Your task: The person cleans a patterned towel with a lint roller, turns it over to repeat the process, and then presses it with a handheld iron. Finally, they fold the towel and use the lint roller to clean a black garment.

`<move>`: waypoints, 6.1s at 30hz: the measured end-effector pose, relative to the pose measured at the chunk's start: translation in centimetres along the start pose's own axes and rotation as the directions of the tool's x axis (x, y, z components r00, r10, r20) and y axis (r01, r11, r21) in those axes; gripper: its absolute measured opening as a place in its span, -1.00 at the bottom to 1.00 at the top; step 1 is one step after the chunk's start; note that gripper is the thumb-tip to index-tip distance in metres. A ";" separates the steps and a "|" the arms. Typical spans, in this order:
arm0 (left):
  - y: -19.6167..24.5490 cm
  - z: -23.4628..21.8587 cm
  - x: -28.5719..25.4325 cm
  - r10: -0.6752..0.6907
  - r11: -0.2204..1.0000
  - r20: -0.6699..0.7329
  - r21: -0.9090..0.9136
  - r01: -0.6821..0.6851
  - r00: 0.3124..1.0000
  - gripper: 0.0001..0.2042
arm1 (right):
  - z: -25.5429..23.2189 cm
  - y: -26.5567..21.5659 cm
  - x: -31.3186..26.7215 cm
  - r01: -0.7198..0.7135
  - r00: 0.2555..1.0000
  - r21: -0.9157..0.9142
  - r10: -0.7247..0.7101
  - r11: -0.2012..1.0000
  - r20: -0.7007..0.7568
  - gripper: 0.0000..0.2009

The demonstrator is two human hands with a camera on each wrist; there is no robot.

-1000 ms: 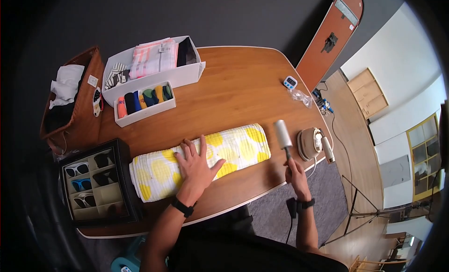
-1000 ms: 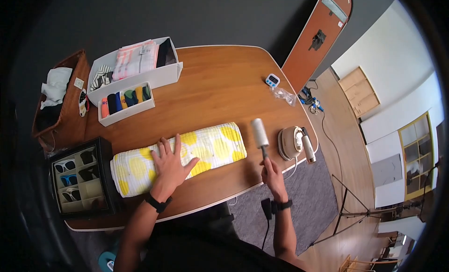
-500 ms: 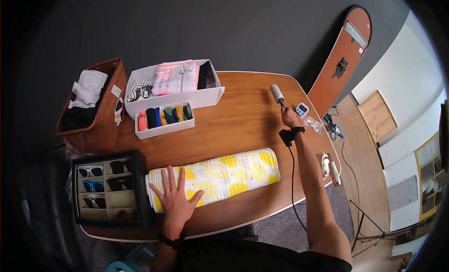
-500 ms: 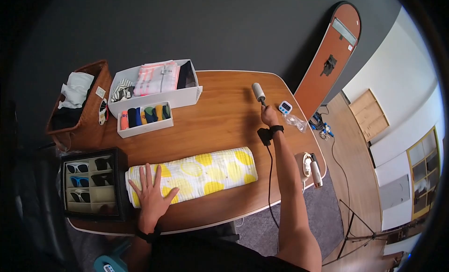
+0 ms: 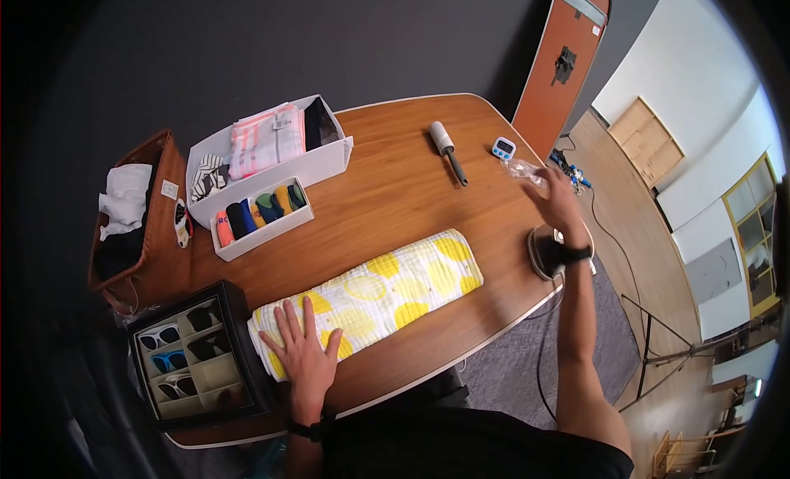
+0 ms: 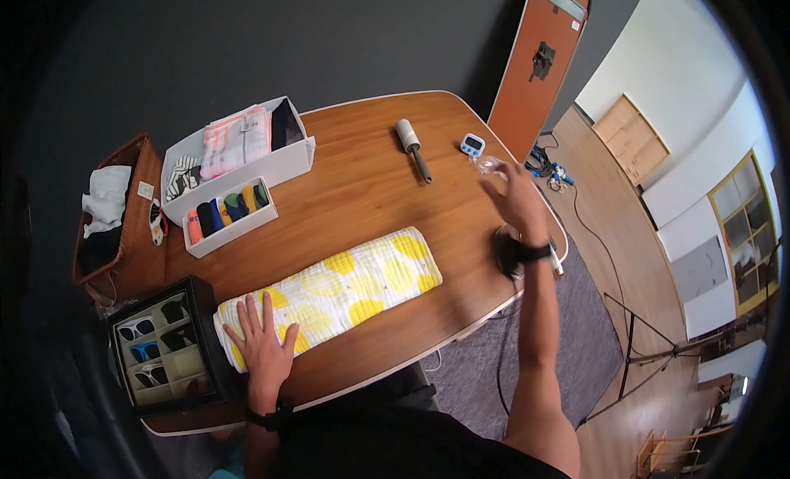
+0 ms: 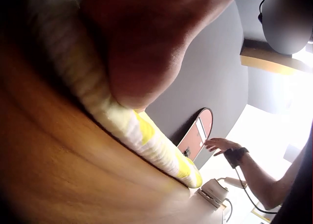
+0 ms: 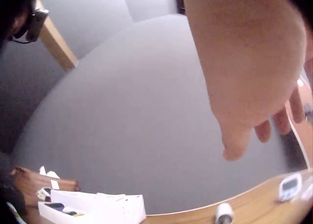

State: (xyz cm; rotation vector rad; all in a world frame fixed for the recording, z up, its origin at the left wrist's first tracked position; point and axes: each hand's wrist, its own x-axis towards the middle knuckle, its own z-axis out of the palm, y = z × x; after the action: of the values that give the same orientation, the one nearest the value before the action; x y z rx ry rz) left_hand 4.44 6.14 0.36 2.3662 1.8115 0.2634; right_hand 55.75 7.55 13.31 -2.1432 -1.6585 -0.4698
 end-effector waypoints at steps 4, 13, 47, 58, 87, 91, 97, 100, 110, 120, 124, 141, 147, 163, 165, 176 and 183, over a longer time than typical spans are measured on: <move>-0.1 -1.4 0.4 0.001 1.000 0.018 -0.019 0.000 1.000 -0.18 | -4.5 3.9 -8.3 -0.278 0.906 -0.376 0.371 0.884 0.204 -0.44; -1.6 -0.8 0.7 -0.069 0.997 -0.048 -0.032 0.067 0.996 -0.20 | -1.4 5.9 -12.8 -0.410 0.886 -0.339 0.459 0.847 0.073 -0.59; -1.1 0.9 -4.3 -0.067 0.990 -0.150 -0.134 0.047 0.986 -0.38 | -2.5 -32.9 -14.6 0.249 0.751 0.463 -0.472 0.850 0.461 -0.42; -1.0 0.9 -3.9 0.001 1.000 -0.164 0.024 0.003 0.986 -0.48 | -3.8 -24.9 -16.3 0.654 0.714 -0.055 -0.591 0.755 0.376 -0.17; -1.5 1.1 -4.4 -0.054 0.986 -0.179 -0.162 0.024 0.982 -0.38 | -1.7 -34.2 -13.2 0.155 0.819 0.320 -0.303 0.935 0.488 -0.44; -1.3 1.1 -4.3 -0.030 0.992 -0.182 -0.124 0.007 0.983 -0.42 | -0.7 -35.3 -14.3 0.123 0.879 0.300 -0.244 0.946 0.410 -0.45; -1.0 1.2 -4.2 -0.048 0.998 -0.196 -0.041 0.041 0.979 -0.35 | -1.3 -33.7 -14.5 0.196 0.852 0.261 -0.296 0.945 0.432 -0.42; -1.0 0.9 -4.1 -0.059 0.997 -0.179 -0.059 0.049 0.982 -0.34 | -2.3 -32.6 -14.3 0.268 0.794 0.252 -0.362 0.930 0.489 -0.41; -1.5 0.9 -4.2 -0.020 0.994 -0.205 -0.110 -0.003 0.978 -0.42 | -7.0 -25.0 -13.3 0.479 0.604 0.121 -0.427 0.869 0.673 -0.40; -1.9 1.6 -4.4 -0.008 0.984 -0.271 -0.173 -0.041 0.963 -0.40 | -3.6 -15.3 -7.0 0.371 0.845 -0.326 -0.170 0.869 0.507 -0.44; -2.0 2.0 -4.6 -0.002 0.980 -0.280 -0.192 -0.054 0.960 -0.40 | -4.6 -18.4 -5.9 0.340 0.908 -0.257 -0.244 0.904 0.342 -0.48; 0.2 -0.2 -3.1 0.119 0.984 -0.035 -0.126 -0.123 0.992 -0.34 | 0.3 -28.2 -9.7 0.305 0.833 0.264 -0.391 0.915 0.393 -0.45; 0.1 0.1 -2.9 0.120 0.988 -0.013 -0.099 -0.121 0.993 -0.35 | -1.1 -25.3 -11.7 0.327 0.814 0.298 -0.428 0.897 0.393 -0.40; 1.0 0.6 -3.0 0.190 0.961 -0.063 -0.193 -0.199 0.980 -0.32 | -2.3 -13.3 -8.5 0.296 0.914 -0.042 -0.270 0.954 0.304 -0.50; 0.6 0.7 -3.4 0.203 0.954 -0.086 -0.209 -0.217 0.975 -0.34 | -3.5 -12.5 -7.4 0.259 0.895 -0.243 -0.137 0.935 0.424 -0.52; -1.1 0.2 -4.3 0.226 0.947 -0.081 -0.216 -0.238 0.971 -0.36 | -10.1 -17.5 0.2 0.314 0.920 0.026 -0.311 0.949 0.237 -0.56; -0.7 -0.6 -3.7 0.182 0.957 -0.036 -0.222 -0.186 0.983 -0.34 | -1.4 -22.2 -1.3 0.547 0.752 0.071 -0.527 0.834 0.397 -0.55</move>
State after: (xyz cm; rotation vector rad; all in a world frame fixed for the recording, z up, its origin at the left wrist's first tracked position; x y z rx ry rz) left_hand 2.74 2.77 0.58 2.3763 1.4786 0.4824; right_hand 33.84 10.77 16.07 -1.8432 -2.5494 -0.2242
